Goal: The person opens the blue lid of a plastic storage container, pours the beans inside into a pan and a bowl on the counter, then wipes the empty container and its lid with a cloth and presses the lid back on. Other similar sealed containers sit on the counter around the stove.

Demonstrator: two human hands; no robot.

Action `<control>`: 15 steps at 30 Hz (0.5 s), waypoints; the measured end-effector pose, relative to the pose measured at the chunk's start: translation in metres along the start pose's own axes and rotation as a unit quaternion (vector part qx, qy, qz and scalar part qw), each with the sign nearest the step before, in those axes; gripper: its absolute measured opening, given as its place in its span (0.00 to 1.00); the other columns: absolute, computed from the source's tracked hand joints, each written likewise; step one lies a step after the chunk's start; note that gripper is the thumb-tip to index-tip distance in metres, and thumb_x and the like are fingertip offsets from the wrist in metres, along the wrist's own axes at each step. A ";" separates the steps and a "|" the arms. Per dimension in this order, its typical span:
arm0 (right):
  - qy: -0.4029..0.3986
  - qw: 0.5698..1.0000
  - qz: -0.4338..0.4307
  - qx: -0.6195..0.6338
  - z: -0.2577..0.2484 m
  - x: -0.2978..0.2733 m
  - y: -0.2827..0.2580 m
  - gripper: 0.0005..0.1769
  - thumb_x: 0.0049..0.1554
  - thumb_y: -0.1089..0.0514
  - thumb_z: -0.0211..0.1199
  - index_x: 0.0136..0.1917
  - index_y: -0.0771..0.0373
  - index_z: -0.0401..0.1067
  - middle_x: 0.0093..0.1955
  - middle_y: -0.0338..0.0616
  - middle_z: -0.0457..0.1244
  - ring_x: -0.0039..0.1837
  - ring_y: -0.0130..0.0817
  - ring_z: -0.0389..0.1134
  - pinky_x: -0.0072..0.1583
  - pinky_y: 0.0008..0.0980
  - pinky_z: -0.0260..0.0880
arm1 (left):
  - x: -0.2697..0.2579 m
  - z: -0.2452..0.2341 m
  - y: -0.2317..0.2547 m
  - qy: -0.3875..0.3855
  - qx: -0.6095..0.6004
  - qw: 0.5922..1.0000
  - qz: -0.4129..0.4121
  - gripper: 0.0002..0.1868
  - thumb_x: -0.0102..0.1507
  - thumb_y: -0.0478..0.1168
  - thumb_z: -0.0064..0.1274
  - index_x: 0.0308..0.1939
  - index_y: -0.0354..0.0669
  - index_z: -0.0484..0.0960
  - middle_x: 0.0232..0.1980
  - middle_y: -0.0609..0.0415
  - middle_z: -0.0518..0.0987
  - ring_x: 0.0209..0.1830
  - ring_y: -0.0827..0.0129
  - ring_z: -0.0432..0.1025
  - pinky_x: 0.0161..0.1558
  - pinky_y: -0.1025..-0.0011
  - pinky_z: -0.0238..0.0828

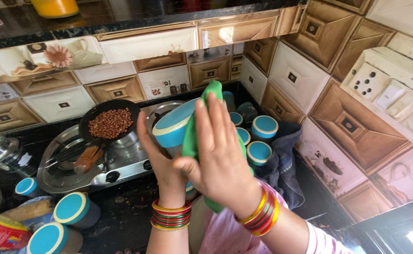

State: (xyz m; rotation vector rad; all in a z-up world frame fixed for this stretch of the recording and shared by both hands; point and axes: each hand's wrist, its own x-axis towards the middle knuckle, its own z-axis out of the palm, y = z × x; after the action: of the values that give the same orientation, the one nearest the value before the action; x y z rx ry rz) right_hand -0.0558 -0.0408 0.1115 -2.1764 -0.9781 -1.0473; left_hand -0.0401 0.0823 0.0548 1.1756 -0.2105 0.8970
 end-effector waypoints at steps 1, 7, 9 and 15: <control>-0.020 0.998 0.031 0.050 0.001 0.002 0.003 0.51 0.64 0.32 0.49 0.82 0.74 0.42 0.82 0.72 0.44 0.83 0.67 0.46 0.80 0.54 0.49 | 0.001 -0.004 0.001 -0.017 -0.020 1.000 0.010 0.61 0.57 0.61 0.68 0.81 0.39 0.47 0.79 0.43 0.57 0.77 0.58 0.60 0.76 0.58 0.59; -0.121 0.888 0.179 0.407 0.003 0.016 0.051 0.46 0.67 0.32 0.43 0.83 0.69 0.43 0.80 0.59 0.53 0.81 0.46 0.53 0.77 0.39 0.51 | 0.001 -0.023 -0.002 -0.096 -0.141 0.978 -0.119 0.54 0.61 0.67 0.56 0.78 0.34 0.56 0.71 0.41 0.68 0.71 0.55 0.66 0.71 0.57 0.61; -0.129 0.865 0.180 0.451 0.013 0.013 0.062 0.44 0.68 0.32 0.40 0.83 0.67 0.48 0.79 0.56 0.54 0.81 0.42 0.52 0.77 0.37 0.50 | -0.001 -0.028 -0.008 -0.114 -0.218 0.957 -0.152 0.50 0.64 0.66 0.51 0.77 0.34 0.57 0.70 0.41 0.70 0.68 0.55 0.68 0.68 0.56 0.64; -0.028 0.569 0.349 0.744 0.045 -0.017 0.061 0.40 0.65 0.35 0.42 0.78 0.64 0.54 0.70 0.47 0.61 0.71 0.39 0.61 0.72 0.40 0.60 | 0.017 -0.033 -0.022 -0.139 -0.239 0.917 -0.288 0.42 0.69 0.66 0.29 0.69 0.32 0.67 0.62 0.42 0.77 0.59 0.58 0.75 0.58 0.60 0.74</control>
State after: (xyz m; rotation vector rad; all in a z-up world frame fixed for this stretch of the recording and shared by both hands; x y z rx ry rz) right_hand 0.0043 -0.0514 0.0635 -0.8315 -0.4596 0.3417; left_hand -0.0236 0.1168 0.0359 0.8235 -0.2756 0.1363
